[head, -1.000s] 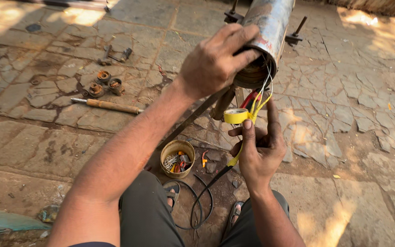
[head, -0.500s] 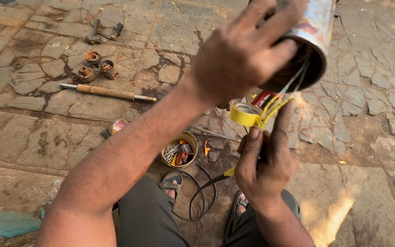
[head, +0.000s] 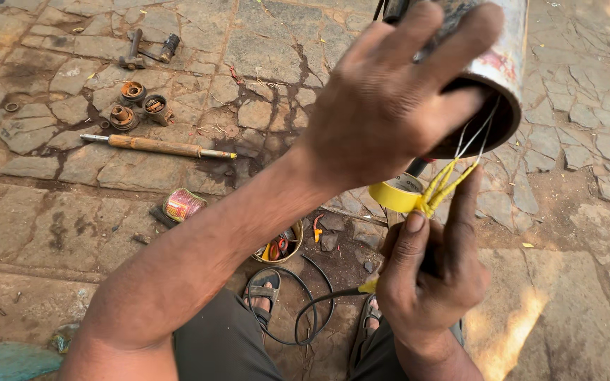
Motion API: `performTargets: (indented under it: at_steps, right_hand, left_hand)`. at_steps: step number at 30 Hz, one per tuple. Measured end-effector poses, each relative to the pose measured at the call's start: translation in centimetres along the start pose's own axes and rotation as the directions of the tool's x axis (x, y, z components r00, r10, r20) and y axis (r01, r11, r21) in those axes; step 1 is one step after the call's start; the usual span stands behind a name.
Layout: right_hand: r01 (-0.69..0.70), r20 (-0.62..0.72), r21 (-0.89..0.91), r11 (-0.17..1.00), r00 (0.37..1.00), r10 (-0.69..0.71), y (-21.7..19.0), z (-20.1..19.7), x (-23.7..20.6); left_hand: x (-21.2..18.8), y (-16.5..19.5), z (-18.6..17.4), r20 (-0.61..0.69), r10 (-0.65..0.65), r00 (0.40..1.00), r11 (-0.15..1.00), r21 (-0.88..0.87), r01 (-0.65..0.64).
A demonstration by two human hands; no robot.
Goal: The person wraps yellow electrical tape around a bundle of wires, then inserts the taped wires into a metal pipe. They then handle a white wire, stripping its end and inserting it into the pipe.
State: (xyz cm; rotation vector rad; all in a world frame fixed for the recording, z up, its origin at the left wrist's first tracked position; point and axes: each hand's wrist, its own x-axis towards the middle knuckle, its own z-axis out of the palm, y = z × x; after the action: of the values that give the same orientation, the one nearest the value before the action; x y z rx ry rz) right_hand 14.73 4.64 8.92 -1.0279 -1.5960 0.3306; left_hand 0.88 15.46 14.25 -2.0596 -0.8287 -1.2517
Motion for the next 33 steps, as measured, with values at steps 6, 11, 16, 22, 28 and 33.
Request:
performTargets:
  at_steps: [6,11,16,22,28,33]
  right_hand:
    - [0.03,-0.017,-0.011,0.999,0.999,-0.03,0.4,-0.7,-0.1]
    - [0.116,-0.033,-0.028,0.993,0.993,-0.117,1.4,-1.0,-0.2]
    - [0.121,-0.045,0.118,0.986,0.992,-0.117,1.8,-0.8,0.0]
    - [-0.084,0.029,0.217,0.973,0.996,0.08,0.3,-1.0,-0.1]
    - [0.132,-0.043,0.155,0.979,0.991,-0.126,0.0,-0.8,0.2]
    - [-0.009,-0.015,0.259,0.966,1.0,0.014,0.8,-1.2,-0.3]
  left_hand:
    - [-1.7,3.6,-3.1,-0.03,-0.193,0.981,0.976,-0.107,0.189]
    - [-1.7,5.6,-3.1,0.296,-0.458,0.839,0.7,-0.461,0.545]
    - [-0.5,6.9,-3.0,0.292,-0.535,0.793,0.633,-0.483,0.605]
    - [0.2,3.5,-1.3,0.584,-0.617,0.527,0.317,-0.428,0.846]
    - [1.1,3.6,-0.5,0.665,-0.649,0.369,0.249,-0.273,0.929]
    - [0.5,4.4,-0.8,0.715,-0.571,0.403,-0.047,-0.518,0.854]
